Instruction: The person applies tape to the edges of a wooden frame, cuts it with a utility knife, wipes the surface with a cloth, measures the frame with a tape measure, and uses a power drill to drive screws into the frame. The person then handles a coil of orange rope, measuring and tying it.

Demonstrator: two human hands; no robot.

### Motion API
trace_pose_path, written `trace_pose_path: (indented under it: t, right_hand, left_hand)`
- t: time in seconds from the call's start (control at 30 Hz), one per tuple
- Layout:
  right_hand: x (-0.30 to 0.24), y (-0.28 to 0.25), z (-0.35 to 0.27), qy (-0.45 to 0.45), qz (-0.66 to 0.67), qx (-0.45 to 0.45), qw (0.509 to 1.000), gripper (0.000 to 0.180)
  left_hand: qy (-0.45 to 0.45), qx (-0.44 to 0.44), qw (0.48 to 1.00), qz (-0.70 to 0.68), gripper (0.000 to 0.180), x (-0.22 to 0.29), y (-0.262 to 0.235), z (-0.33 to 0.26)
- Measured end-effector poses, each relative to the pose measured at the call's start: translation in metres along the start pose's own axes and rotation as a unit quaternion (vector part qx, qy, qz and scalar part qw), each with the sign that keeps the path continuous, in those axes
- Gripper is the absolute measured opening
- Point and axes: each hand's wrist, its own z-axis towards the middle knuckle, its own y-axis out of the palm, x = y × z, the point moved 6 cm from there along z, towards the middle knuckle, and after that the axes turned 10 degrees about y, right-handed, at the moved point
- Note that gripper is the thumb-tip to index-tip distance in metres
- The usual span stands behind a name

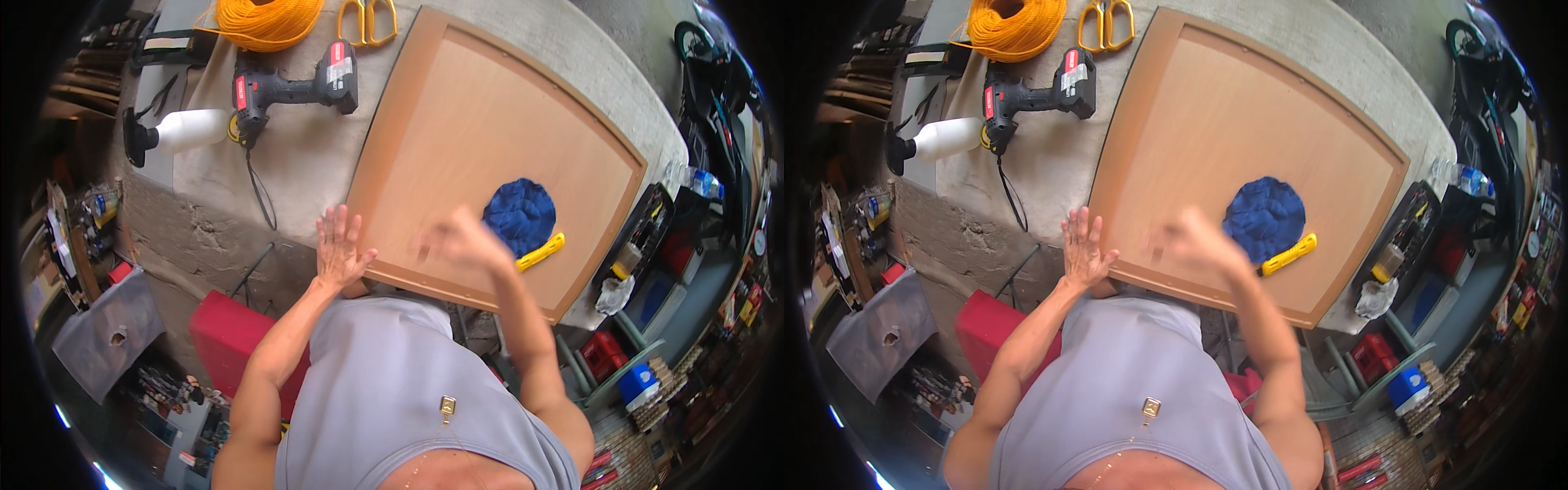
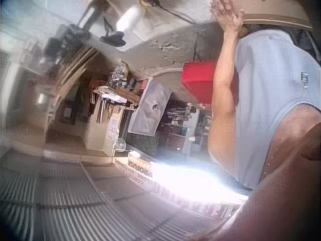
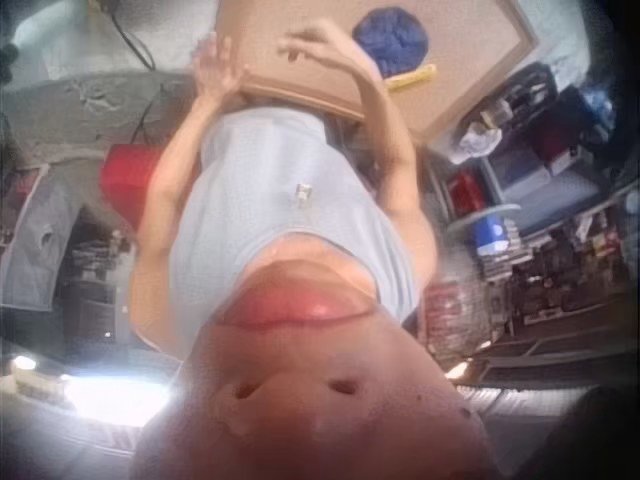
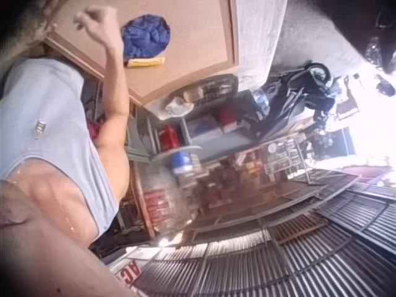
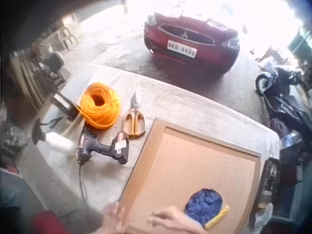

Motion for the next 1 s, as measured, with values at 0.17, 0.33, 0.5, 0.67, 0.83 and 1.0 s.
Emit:
trace_pose_path:
  t: [0.17, 0.33, 0.5, 0.67, 0.83, 1.0]
  right_hand:
    - [-0.085, -0.216, 0.106, -0.26, -0.273, 0.491, 0.785, 0.02]
    - [-0.124, -0.256, 0.175, -0.144, -0.377, 0.323, 0.856, 0.02]
    - [-0.138, -0.255, 0.195, -0.146, -0.423, 0.225, 0.866, 0.018]
    - [-0.137, -0.25, 0.197, -0.163, -0.457, 0.212, 0.848, 0.017]
    - [-0.125, -0.255, 0.163, -0.131, -0.46, 0.269, 0.836, 0.04]
    - [-0.069, -0.249, 0.051, -0.197, -0.449, 0.449, 0.747, 0.045]
  left_hand:
    - [-0.019, 0.012, 1.0, 0.011, 0.082, 0.004, -0.007, 0.001]
    - [-0.039, 0.014, 0.999, 0.002, 0.086, 0.004, -0.007, -0.001]
    - [-0.035, 0.029, 0.999, -0.009, 0.086, 0.004, -0.011, -0.001]
    - [-0.019, 0.045, 0.999, 0.002, 0.084, 0.006, -0.023, 0.002]
    - [0.021, 0.181, 0.981, -0.072, 0.069, 0.02, -0.072, 0.094]
    - [-0.034, 0.184, 0.976, -0.11, 0.037, -0.009, -0.08, 0.278]
